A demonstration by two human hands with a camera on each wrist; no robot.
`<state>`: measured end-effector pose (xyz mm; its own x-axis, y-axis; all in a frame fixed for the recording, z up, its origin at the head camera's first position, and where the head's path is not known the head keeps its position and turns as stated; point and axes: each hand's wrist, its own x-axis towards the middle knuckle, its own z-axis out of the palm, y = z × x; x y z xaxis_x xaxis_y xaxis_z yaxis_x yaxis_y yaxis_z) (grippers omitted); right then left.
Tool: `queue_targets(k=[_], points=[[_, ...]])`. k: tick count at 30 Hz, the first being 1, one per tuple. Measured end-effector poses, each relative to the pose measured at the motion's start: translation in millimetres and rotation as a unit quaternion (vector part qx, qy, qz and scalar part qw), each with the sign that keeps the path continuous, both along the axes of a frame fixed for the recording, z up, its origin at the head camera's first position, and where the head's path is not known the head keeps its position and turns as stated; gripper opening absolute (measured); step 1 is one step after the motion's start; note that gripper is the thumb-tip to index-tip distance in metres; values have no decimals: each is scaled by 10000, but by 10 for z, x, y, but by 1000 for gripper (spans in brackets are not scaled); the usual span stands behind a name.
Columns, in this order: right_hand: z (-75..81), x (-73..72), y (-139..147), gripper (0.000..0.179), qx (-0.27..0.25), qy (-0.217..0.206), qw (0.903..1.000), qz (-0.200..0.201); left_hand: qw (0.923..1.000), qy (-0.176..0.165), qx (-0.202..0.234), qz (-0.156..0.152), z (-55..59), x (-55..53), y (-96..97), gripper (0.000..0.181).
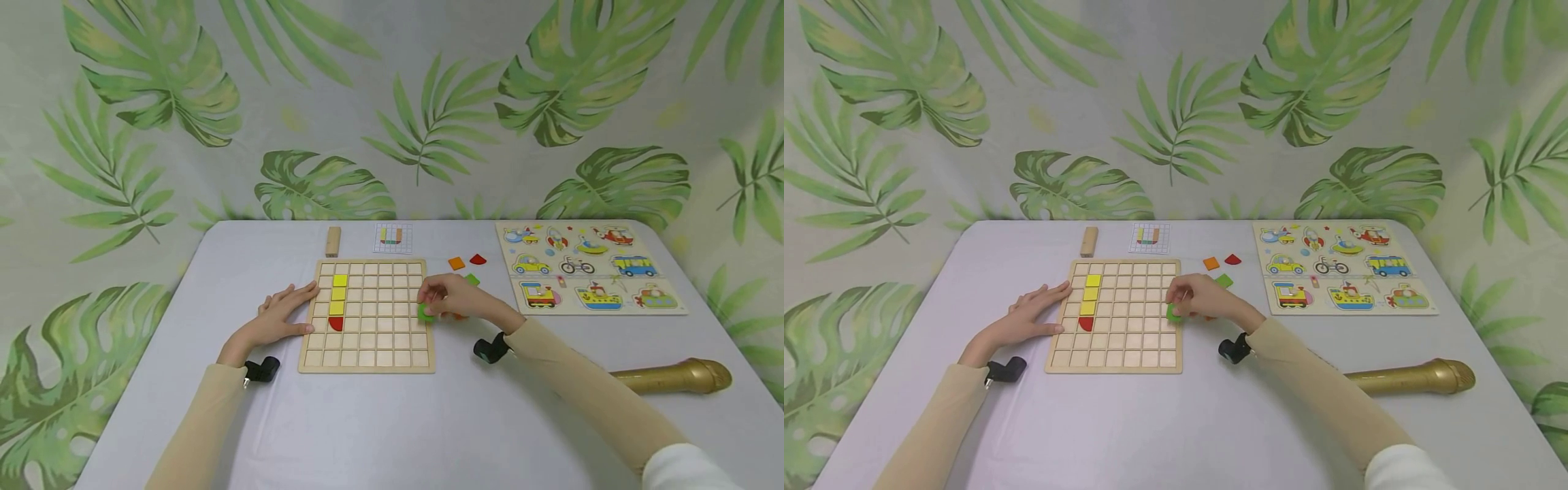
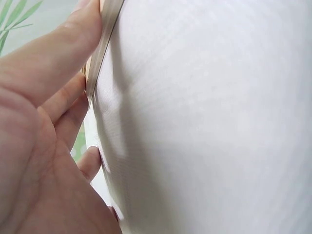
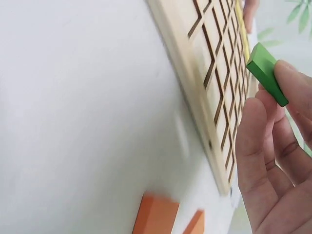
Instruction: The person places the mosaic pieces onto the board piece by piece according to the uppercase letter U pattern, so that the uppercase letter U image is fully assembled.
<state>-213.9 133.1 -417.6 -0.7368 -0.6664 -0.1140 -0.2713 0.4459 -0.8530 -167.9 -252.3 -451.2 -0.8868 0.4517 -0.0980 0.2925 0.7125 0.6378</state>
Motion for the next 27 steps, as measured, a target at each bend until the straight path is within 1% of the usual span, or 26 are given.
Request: queue_targets(k=[5,12,19,23,27], points=[[-41,-24,-297,10,-100,-68,9998,141,10000,17,-28,-23,4,6,4,76],[-106,-51,-701,12,-160,208,9984,503,10000,-11,-29,-2,10,6,9,77],[-123,-15,-1046,12,-84,144,9981,592,10000,2,42,30,13,4,20,77],[-158,15,-1186,13,60,317,9974,638,10000,59,42,51,-6,4,15,77],[-171,57,-1272,13,299,571,9961,605,10000,-21,13,63,-18,-8,4,78]])
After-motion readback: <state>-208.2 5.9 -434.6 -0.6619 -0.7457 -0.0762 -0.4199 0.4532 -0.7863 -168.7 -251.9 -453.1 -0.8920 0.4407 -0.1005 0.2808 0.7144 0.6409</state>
